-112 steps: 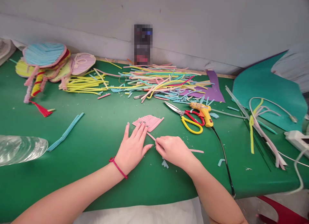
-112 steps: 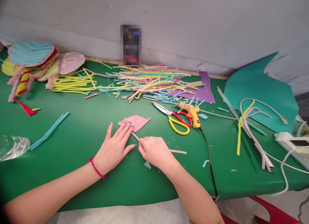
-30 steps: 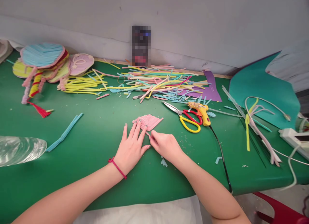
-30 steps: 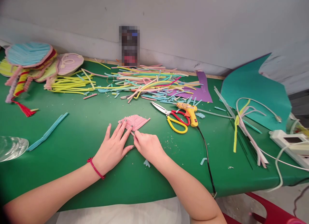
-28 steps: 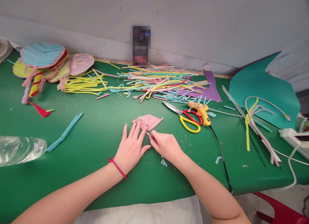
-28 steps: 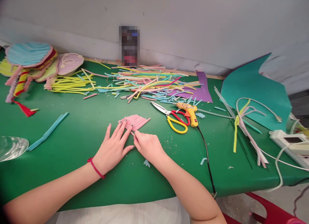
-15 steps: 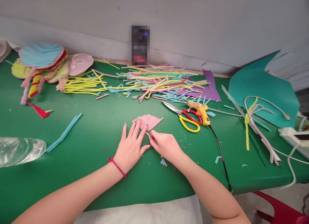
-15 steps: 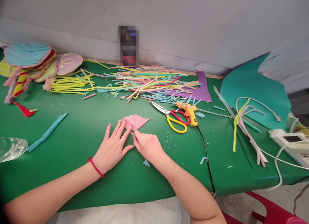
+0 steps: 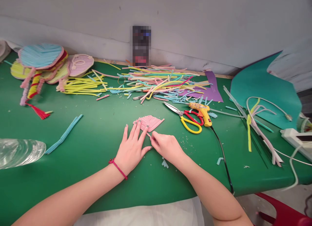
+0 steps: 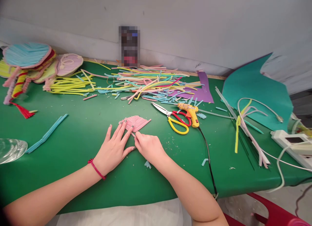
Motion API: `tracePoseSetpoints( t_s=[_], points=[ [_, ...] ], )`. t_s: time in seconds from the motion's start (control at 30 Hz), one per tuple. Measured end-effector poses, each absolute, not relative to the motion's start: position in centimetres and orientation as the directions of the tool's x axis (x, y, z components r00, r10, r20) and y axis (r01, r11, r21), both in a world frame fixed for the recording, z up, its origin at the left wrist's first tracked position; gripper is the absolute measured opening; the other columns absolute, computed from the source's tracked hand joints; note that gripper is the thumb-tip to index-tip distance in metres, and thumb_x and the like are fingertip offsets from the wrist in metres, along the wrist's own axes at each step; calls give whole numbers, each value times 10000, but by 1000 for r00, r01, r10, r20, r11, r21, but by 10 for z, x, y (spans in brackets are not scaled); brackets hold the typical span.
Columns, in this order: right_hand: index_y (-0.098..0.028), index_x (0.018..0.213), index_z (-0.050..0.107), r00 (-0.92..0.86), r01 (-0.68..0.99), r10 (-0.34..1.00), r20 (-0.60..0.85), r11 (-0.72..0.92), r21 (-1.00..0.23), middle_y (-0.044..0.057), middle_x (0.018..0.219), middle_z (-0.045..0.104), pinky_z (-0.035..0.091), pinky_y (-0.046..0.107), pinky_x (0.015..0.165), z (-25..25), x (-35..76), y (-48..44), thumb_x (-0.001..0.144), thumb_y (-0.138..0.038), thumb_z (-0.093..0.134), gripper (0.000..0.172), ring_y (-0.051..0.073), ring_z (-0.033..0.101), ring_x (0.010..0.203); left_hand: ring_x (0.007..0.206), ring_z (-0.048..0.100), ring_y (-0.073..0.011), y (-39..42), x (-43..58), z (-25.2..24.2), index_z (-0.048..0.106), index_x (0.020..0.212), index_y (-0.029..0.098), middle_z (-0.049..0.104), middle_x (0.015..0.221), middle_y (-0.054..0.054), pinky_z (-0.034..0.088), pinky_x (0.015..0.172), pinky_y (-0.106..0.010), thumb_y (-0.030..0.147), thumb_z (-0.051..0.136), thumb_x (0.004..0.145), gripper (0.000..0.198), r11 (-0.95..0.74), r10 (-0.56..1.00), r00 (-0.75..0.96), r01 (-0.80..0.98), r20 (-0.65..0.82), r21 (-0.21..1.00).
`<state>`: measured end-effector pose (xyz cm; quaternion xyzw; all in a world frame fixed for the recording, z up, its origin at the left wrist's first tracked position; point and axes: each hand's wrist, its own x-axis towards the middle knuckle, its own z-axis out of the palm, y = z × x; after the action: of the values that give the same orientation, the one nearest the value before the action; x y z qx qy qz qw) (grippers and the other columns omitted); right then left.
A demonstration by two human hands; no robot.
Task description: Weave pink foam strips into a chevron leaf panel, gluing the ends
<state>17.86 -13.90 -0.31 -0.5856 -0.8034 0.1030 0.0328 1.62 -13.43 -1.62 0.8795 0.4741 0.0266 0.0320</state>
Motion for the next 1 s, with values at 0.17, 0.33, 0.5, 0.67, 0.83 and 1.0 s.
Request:
tracePoseSetpoints(
  t_s=[0.17,0.33,0.5,0.67,0.83,1.0],
  points=[
    [-184,817,574,-317,931,947,-45,302,-203,-12,644,648,194,240,477,-5,179,-139,931,-212,420,194,92,550,520,1402,266,-347,-134,17,-16,372,1434,123,269,1512,-219,175,1124,-584,517,427,909,659,-551,834,552,831,13,69],
    [-180,825,585,-313,930,949,-40,298,-216,-9,647,655,190,240,476,-8,179,-139,925,-216,433,185,97,552,516,1402,267,-344,-135,16,-17,366,1438,127,264,1517,-207,168,1128,-586,503,434,911,651,-547,837,547,834,19,68],
    [-186,844,593,-316,928,949,-24,303,-216,-10,642,649,190,242,475,-9,180,-139,919,-214,434,178,98,547,506,1404,264,-343,-135,17,-18,361,1439,120,265,1517,-205,171,1129,-585,503,442,908,660,-544,839,544,836,17,74],
    [-189,868,609,-310,930,950,-39,294,-220,-9,650,657,196,244,477,-8,179,-139,919,-220,433,186,102,559,516,1405,259,-347,-135,17,-18,342,1447,120,260,1519,-202,175,1124,-592,499,443,909,666,-542,840,543,837,14,79],
    [-194,872,611,-290,937,953,-87,264,-228,-7,678,676,198,246,483,-5,177,-137,924,-230,441,181,109,579,532,1401,267,-348,-134,16,-18,370,1435,124,279,1514,-195,176,1124,-594,504,434,910,652,-539,841,540,837,16,90],
    [-189,834,580,-264,944,958,-110,233,-235,-5,691,673,209,242,488,-4,180,-136,942,-258,442,188,114,596,558,1394,287,-345,-134,17,-19,393,1424,134,299,1508,-190,188,1120,-594,505,427,913,633,-533,846,534,841,19,90]
  ],
)
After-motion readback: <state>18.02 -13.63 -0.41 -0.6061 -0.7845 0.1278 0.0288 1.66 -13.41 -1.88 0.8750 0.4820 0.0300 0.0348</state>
